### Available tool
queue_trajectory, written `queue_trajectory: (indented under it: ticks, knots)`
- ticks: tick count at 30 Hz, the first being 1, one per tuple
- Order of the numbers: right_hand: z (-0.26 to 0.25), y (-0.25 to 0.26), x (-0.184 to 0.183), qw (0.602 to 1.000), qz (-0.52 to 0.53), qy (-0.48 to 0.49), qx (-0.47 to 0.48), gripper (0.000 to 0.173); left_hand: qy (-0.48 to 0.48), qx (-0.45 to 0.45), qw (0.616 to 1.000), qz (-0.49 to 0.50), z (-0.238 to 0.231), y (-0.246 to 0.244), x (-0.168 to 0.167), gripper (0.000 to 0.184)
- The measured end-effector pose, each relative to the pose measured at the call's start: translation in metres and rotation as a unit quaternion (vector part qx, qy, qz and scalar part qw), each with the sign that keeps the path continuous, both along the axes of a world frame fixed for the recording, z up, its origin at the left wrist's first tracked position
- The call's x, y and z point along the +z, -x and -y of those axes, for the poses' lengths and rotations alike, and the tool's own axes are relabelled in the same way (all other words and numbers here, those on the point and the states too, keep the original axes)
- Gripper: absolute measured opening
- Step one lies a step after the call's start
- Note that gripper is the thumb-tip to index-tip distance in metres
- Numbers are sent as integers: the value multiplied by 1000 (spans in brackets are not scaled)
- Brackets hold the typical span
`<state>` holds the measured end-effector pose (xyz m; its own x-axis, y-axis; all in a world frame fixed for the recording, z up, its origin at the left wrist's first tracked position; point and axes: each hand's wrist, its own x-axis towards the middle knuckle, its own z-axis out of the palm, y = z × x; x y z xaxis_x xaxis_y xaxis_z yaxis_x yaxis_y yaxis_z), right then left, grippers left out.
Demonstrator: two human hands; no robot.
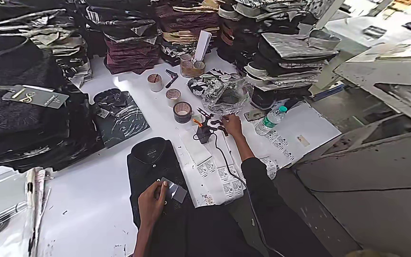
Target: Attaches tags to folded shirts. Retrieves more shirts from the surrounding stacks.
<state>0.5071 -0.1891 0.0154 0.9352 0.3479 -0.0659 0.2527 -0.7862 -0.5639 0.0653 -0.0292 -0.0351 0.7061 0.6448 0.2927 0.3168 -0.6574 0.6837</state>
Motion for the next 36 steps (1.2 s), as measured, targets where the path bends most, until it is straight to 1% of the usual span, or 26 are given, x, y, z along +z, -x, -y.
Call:
queue_trajectory:
  ticks: [2, 5, 9, 12, 15, 18, 20, 22, 24, 26, 28, 30, 31, 32, 34, 35, 36]
  knots:
    - [-1, 3, 2, 1000, -10, -8, 7, 41, 1, 4, 1000, -1, 0, -1, 0, 41]
    - [1, 7, -4, 1000, 13, 12, 10, 47, 6, 8, 1000, -5, 0, 0, 0, 42]
    - [5, 15, -7, 999, 34, 20, 11, 46, 5, 10, 1000, -11, 0, 0, 0, 43]
    - [7, 20, -8, 998, 51, -20, 26, 43, 5, 11, 1000, -12, 0, -1, 0, 43]
    - [11, 19, -16, 998, 25, -44, 43, 44, 3, 10, 1000, -16, 0, 0, 1, 43]
    - [13, 21, -12, 999, 16, -6, 52, 44, 5, 8, 1000, -15, 0, -1, 0, 42]
    - [13, 31, -2, 998, 42, 41, 27, 42, 8, 6, 1000, -12, -1, -1, -1, 42]
    - [21, 51, 3, 997, 68, 49, -4, 41, 7, 6, 1000, -4, 1, 1, 0, 42]
    - [32, 81, 5, 996, 92, 0, -20, 38, -17, 18, 1000, 10, 3, 0, 4, 38]
    - [44, 124, -3, 990, 101, -94, -8, 32, -57, 51, 997, 9, 10, 0, 13, 31]
    - [48, 177, -16, 977, 32, -208, 30, 21, -85, 76, 993, -1, 13, 4, 24, 30]
    - [46, 219, -16, 940, -88, -321, 72, 15, -85, 74, 994, 1, 14, 3, 36, 31]
    - [42, 237, -11, 915, -152, -361, 98, 16, -64, 63, 996, 6, 16, 3, 42, 30]
    - [36, 252, -5, 893, -207, -380, 126, 22, -26, 45, 999, 16, 18, 4, 47, 28]
    - [20, 273, 7, 866, -274, -381, 172, 34, 106, -6, 994, 35, 21, 4, 55, 27]
    - [12, 275, 10, 860, -288, -372, 198, 36, 188, -30, 981, 38, 22, 1, 58, 29]
    - [7, 276, 12, 858, -289, -362, 222, 35, 261, -42, 964, 42, 23, -1, 59, 28]
